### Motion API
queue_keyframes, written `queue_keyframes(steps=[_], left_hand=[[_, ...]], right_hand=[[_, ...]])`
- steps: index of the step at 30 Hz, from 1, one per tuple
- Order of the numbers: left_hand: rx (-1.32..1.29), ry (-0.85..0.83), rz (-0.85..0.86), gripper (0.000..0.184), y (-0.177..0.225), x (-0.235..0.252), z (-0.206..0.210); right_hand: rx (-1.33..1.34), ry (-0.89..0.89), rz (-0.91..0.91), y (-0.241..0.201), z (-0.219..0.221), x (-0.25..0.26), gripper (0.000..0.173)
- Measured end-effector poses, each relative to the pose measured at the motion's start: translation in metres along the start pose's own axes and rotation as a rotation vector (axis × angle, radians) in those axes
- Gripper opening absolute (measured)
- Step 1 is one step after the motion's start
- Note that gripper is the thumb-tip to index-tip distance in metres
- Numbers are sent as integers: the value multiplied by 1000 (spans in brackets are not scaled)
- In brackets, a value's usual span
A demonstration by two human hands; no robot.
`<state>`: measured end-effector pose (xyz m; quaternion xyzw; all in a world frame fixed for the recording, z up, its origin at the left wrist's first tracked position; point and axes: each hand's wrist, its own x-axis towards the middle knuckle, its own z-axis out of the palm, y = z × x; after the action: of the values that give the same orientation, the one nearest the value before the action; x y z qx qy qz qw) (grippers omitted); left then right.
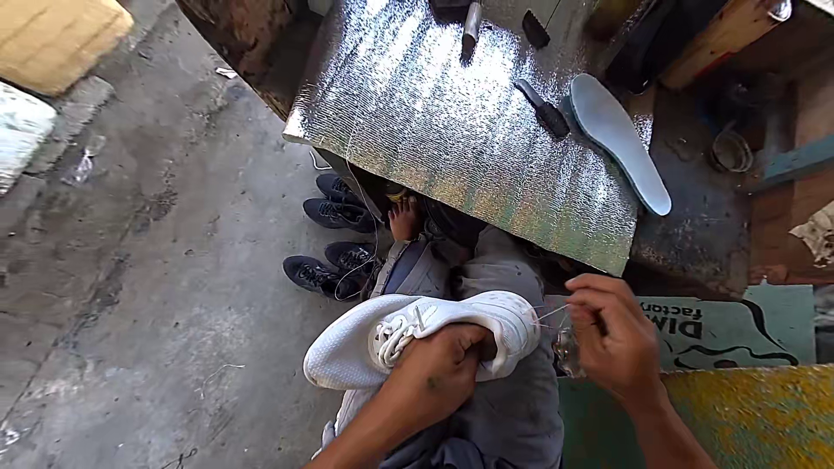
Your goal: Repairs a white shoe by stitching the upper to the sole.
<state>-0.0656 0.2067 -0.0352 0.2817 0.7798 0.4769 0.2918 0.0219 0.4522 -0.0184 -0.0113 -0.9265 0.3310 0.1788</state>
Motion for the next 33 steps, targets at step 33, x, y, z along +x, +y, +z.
queue_keyframes(steps=[33], left_hand=[[241,120,161,21,11,-16,9]], right_hand=[[163,-175,6,5,22,-22,64]])
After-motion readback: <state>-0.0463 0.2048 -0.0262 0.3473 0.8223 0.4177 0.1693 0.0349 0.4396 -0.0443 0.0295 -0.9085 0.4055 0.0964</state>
